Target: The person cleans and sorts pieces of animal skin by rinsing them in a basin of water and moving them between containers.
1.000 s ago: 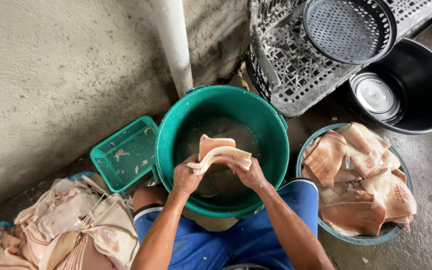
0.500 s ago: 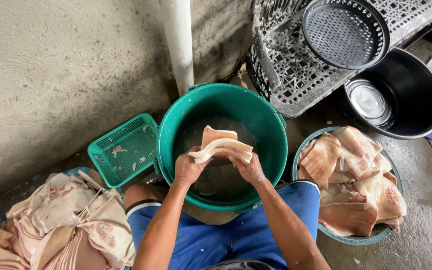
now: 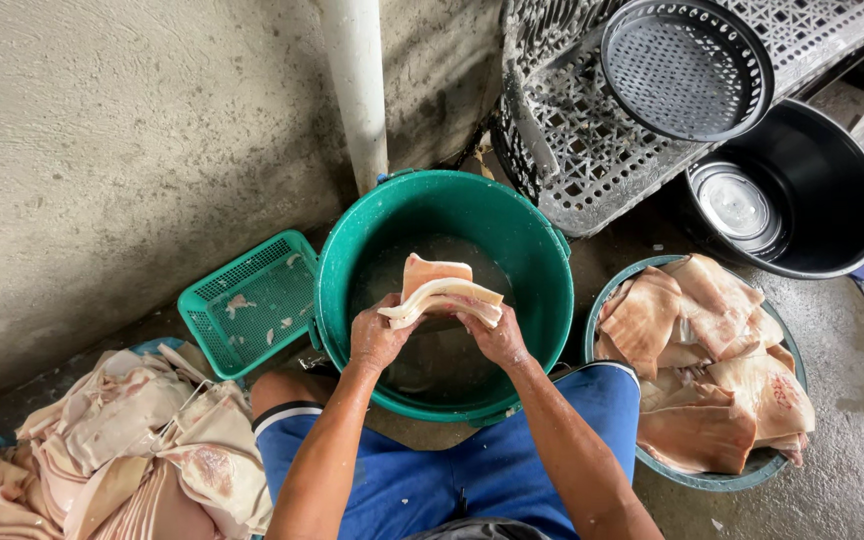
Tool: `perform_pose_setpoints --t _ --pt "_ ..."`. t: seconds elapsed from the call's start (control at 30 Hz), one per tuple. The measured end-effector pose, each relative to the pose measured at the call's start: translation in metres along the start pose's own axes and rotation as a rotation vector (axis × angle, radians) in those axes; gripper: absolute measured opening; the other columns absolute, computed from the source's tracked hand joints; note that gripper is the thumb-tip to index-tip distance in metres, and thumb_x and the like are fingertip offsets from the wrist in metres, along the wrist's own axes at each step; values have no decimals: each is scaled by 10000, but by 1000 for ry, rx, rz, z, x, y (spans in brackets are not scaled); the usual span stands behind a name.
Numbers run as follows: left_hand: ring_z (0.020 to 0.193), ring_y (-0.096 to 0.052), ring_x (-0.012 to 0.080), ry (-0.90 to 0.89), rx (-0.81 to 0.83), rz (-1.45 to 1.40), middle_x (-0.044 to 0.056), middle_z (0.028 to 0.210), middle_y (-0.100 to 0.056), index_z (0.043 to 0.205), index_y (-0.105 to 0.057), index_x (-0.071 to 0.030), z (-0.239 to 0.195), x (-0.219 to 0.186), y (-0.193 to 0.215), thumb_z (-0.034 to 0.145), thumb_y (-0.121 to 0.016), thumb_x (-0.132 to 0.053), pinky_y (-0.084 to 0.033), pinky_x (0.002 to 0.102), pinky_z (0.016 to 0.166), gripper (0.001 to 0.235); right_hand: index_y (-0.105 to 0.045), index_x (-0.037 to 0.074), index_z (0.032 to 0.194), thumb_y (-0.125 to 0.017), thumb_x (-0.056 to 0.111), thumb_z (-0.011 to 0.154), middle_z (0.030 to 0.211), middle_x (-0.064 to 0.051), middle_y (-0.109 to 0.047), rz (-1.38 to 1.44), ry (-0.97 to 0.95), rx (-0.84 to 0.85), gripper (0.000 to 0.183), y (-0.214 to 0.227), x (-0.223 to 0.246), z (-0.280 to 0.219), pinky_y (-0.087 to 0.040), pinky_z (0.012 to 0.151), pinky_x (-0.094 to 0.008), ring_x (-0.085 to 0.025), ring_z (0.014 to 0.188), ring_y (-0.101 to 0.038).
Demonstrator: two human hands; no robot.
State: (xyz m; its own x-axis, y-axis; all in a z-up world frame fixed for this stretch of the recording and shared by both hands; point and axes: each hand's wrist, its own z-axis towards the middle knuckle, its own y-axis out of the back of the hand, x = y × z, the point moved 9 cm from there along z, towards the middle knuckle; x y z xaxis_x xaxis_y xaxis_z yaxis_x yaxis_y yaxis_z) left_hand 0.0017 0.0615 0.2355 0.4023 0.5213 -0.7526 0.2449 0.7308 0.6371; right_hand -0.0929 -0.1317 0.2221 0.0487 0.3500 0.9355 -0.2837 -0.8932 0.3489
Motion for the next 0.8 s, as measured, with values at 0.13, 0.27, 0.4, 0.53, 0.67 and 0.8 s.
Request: perform_pose_setpoints --t 0.13,0.27,0.4,0.53,0.67,0.8 --pt "806 -740 322 -13 -10 27 107 902 -770 1024 -704 -121 1 -3 1 807 -831 -358 -591 414 686 345 -756 72 1145 -726 101 940 813 -26 -716 30 -49 -10 209 1 4 1 -531 624 -272 -112 692 -631" --pt "786 -750 301 25 9 -17 96 903 -775 1037 -711 -125 1 -3 1 812 -822 -370 -593 400 674 351 -768 82 1147 -714 95 952 864 -21 -736 65 -55 -3 202 3 9 2 -528 640 -272 -112 716 -627" --pt "785 -748 303 45 18 13 97 904 -775 1033 -720 -132 -2 -1 0 826 -820 -373 -596 393 674 333 -751 91 1156 -711 91 951 890 -17 -741 56 -3 -2 208 0 15 0 -544 662 -263 -102 745 -657" --pt "776 -745 306 20 2 -9 103 896 -773 1025 -730 -133 3 -3 1 801 -828 -356 -593 394 661 331 -765 92 1148 -722 94 947 843 -37 -725 38 -54 -9 206 3 11 4 -531 638 -276 -119 712 -639" --pt "770 -741 301 -14 -10 32 94 892 -770 1005 -725 -135 2 -3 -1 825 -818 -341 -596 386 661 289 -765 93 1147 -723 95 945 860 -34 -737 31 -33 -9 207 3 11 3 -539 643 -280 -125 715 -647" --pt "764 -740 301 -19 -12 50 89 882 -765 990 -721 -134 2 -1 -3 830 -817 -337 -596 387 655 276 -758 102 1151 -726 105 941 846 -41 -733 10 -80 -5 213 2 4 2 -548 643 -278 -124 719 -660"
